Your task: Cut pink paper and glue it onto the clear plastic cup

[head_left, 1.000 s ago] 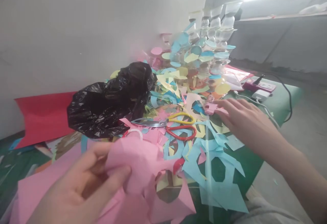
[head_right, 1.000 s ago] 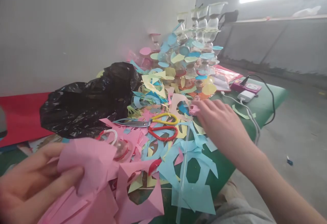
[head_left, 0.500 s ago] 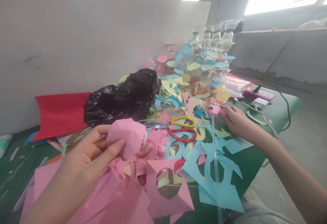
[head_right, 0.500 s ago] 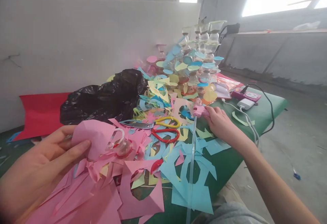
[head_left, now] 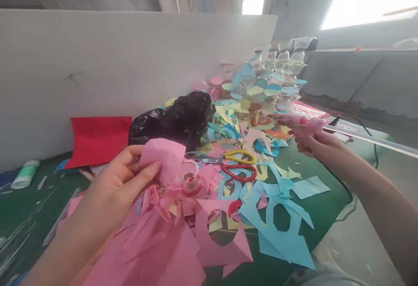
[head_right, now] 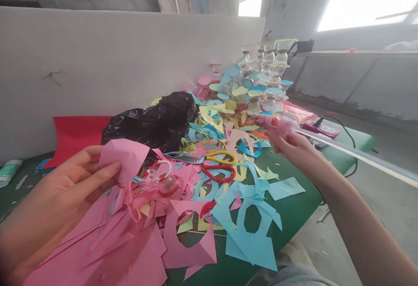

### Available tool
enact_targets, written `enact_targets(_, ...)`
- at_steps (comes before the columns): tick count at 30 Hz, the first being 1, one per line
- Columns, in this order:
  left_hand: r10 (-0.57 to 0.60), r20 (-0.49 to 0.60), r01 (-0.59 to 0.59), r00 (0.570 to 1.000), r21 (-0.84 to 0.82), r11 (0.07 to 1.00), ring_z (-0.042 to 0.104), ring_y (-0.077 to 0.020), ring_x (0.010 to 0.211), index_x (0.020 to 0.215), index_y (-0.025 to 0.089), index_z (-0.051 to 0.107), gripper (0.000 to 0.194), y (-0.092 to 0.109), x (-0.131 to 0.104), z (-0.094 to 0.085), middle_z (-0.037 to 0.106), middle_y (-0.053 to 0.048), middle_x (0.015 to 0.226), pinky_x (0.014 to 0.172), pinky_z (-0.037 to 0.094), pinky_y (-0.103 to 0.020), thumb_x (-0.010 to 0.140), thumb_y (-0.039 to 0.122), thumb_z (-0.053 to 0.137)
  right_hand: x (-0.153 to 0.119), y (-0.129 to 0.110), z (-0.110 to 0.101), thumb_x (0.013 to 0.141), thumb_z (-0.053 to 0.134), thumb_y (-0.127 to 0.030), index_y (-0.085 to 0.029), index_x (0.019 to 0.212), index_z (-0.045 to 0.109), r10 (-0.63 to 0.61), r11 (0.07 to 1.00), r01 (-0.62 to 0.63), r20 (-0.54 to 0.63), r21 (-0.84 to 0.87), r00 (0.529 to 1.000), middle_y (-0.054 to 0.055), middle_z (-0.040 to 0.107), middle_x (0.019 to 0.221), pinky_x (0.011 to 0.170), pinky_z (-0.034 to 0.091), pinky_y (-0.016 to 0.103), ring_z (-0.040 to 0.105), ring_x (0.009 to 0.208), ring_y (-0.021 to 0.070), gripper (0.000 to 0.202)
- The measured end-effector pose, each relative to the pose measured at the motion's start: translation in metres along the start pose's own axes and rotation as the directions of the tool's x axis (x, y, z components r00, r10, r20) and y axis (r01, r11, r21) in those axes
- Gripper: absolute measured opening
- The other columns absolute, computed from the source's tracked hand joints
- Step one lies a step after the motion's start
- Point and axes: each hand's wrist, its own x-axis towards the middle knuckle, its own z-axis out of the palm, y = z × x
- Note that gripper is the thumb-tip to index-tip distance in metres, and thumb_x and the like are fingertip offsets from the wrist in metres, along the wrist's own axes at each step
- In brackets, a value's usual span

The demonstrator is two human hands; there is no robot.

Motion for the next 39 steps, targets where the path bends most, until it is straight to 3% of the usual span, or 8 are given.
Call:
enact_targets(2, 0.010, -0.016, -0.010, 1.000, -0.002, 1.000, 0.067, -0.0178, 0.087, 0.113, 0.025, 0.060, 0.045, 0.000, 0.002, -0.001, 0.073, -0.001, 0.102, 0.072, 0.052, -0.023, 0.075, 0.044, 0.073, -0.008, -0.009, 0.003, 0.087, 0.051, -0.067, -0.018, 0.105, 0.065, 0.099, 0.984, -0.110, 0.083, 0.138, 0.992, 0.011, 0.062, 0.087, 0.066, 0.043, 0.033, 0.059, 0.083, 0.0228, 0.055)
enact_targets(5, 0.012, -0.047, -0.013, 0.999, -0.032, 0.999, 0.067, -0.0174, 0.089, 0.109, 0.024, 0.060, 0.039, 0.000, 0.004, -0.003, 0.074, -0.001, 0.099, 0.075, 0.051, -0.022, 0.076, 0.040, 0.074, -0.021, -0.024, 0.012, 0.083, 0.054, -0.070, -0.018, 0.110, 0.066, 0.099, 0.951, -0.150, 0.197, 0.268, 0.975, 0.015, 0.066, 0.093, 0.062, 0.041, 0.033, 0.061, 0.082, 0.0242, 0.060)
enact_targets(8, 0.014, -0.066, -0.019, 0.998, -0.067, 0.998, 0.067, -0.0160, 0.089, 0.106, 0.024, 0.061, 0.033, -0.001, 0.005, -0.004, 0.074, 0.001, 0.097, 0.077, 0.051, -0.021, 0.077, 0.035, 0.074, -0.033, -0.040, 0.027, 0.081, 0.055, -0.072, -0.015, 0.105, 0.069, 0.026, 0.974, -0.106, 0.365, 0.199, 0.930, 0.011, 0.067, 0.081, 0.057, 0.039, 0.031, 0.053, 0.066, 0.0177, 0.063)
enact_targets(10, 0.011, -0.069, -0.016, 0.998, -0.070, 0.997, 0.066, -0.0152, 0.089, 0.106, 0.025, 0.062, 0.032, -0.001, 0.005, -0.005, 0.074, 0.002, 0.098, 0.077, 0.050, -0.021, 0.077, 0.035, 0.073, -0.037, -0.053, 0.038, 0.082, 0.054, -0.072, -0.015, 0.090, 0.069, -0.014, 0.979, -0.082, 0.461, 0.188, 0.887, 0.007, 0.064, 0.073, 0.057, 0.039, 0.030, 0.050, 0.062, 0.0153, 0.060)
enact_targets(15, 0.024, -0.057, -0.027, 0.998, -0.044, 0.999, 0.064, -0.0118, 0.085, 0.104, 0.025, 0.062, 0.026, -0.002, 0.005, -0.005, 0.073, 0.003, 0.096, 0.076, 0.049, -0.020, 0.081, 0.034, 0.070, -0.036, -0.078, 0.061, 0.084, 0.052, -0.071, -0.018, 0.063, 0.059, -0.066, 0.993, -0.005, 0.591, 0.119, 0.804, 0.003, 0.060, 0.062, 0.057, 0.041, 0.027, 0.049, 0.057, 0.0127, 0.057)
enact_targets(21, 0.052, -0.056, -0.054, 0.997, -0.047, 0.997, 0.065, -0.0147, 0.083, 0.104, 0.024, 0.062, 0.028, -0.003, 0.006, -0.006, 0.074, 0.001, 0.095, 0.076, 0.050, -0.023, 0.080, 0.035, 0.071, -0.030, -0.086, 0.081, 0.090, 0.042, -0.067, -0.020, 0.051, 0.051, -0.081, 0.996, 0.048, 0.625, 0.069, 0.776, 0.001, 0.053, 0.051, 0.055, 0.040, 0.026, 0.046, 0.050, 0.0119, 0.063)
enact_targets(28, 0.053, -0.030, -0.054, 0.998, -0.024, 0.998, 0.066, -0.0152, 0.086, 0.105, 0.024, 0.061, 0.029, -0.010, 0.011, -0.011, 0.073, 0.001, 0.094, 0.077, 0.050, -0.024, 0.081, 0.037, 0.070, -0.033, -0.094, 0.090, 0.093, 0.041, -0.064, -0.019, 0.052, 0.049, -0.104, 0.994, 0.095, 0.666, 0.050, 0.739, 0.000, 0.051, 0.053, 0.057, 0.038, 0.027, 0.044, 0.052, 0.0112, 0.061)
enact_targets(39, 0.086, -0.011, -0.085, 0.996, 0.018, 0.996, 0.067, -0.0200, 0.092, 0.110, 0.026, 0.061, 0.035, -0.020, 0.015, -0.017, 0.072, -0.001, 0.101, 0.077, 0.054, -0.028, 0.080, 0.043, 0.070, -0.030, -0.092, 0.094, 0.092, 0.040, -0.065, -0.020, 0.046, 0.045, -0.084, 0.995, 0.096, 0.638, 0.016, 0.766, -0.001, 0.049, 0.047, 0.054, 0.037, 0.026, 0.043, 0.047, 0.0104, 0.065)
